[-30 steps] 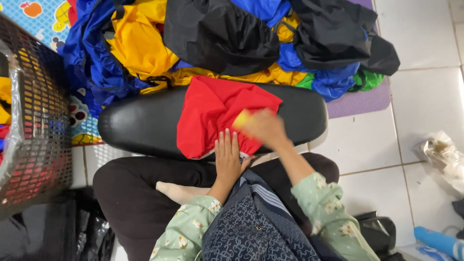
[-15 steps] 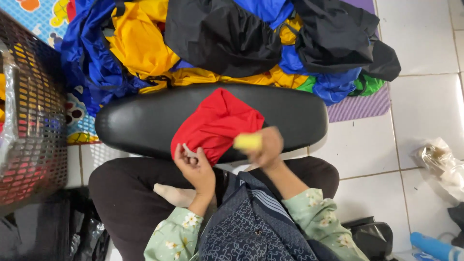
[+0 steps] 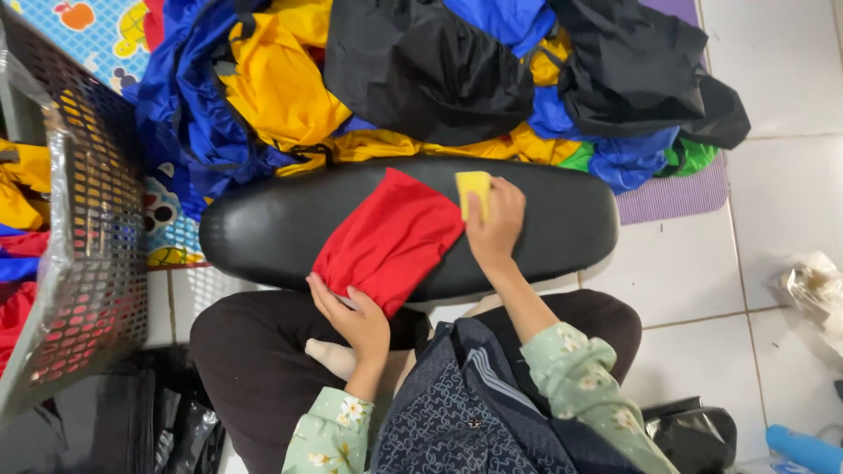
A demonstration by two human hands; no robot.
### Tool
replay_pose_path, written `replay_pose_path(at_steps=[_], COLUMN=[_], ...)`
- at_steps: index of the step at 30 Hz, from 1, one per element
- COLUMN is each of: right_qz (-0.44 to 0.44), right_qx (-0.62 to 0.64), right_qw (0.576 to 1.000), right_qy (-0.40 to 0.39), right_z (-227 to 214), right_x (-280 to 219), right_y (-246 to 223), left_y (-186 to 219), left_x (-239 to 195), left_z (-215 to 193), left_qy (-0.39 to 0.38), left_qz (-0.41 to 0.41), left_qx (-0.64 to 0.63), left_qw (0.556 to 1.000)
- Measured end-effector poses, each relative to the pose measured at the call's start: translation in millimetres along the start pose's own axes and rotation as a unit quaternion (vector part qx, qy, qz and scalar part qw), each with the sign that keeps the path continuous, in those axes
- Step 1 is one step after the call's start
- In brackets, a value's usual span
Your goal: The person sits on the floor and uses a yellow sponge to wipe a red garment placed on a black cushion. After cleaning, the person folds the garment and places it into a clear plastic bag.
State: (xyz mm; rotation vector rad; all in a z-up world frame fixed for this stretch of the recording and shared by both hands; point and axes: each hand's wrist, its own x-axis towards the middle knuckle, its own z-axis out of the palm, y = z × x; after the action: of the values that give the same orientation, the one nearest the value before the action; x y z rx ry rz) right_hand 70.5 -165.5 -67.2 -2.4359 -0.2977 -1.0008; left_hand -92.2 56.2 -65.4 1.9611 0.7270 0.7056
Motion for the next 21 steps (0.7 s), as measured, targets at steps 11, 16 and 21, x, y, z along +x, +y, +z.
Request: replay_pose_path(at_steps=[11, 16, 21], right_qz=[-0.132, 0.032, 0.129], right_qx=[-0.104, -0.053, -0.006], right_qw=[0.972, 0.990, 0.798], right_qy=[-0.166, -0.125, -0.588], right_z=[15.5, -34.8, -81.7], right_x=[-6.5, -20.3, 9.9], right_y=[-24.5, -47.3, -123.0], left_y=[17.7, 16.5, 3.7], left_x=[14.8, 33.8, 37.5], left_z=[-9.2, -11.4, -9.4], left_qy=[-0.109, -0.065, -0.144], left_qz=[0.117, 0.243, 0.186], left_qx=[0.113, 0.304, 0.310], left_qw=[0.981, 0.919, 0.921])
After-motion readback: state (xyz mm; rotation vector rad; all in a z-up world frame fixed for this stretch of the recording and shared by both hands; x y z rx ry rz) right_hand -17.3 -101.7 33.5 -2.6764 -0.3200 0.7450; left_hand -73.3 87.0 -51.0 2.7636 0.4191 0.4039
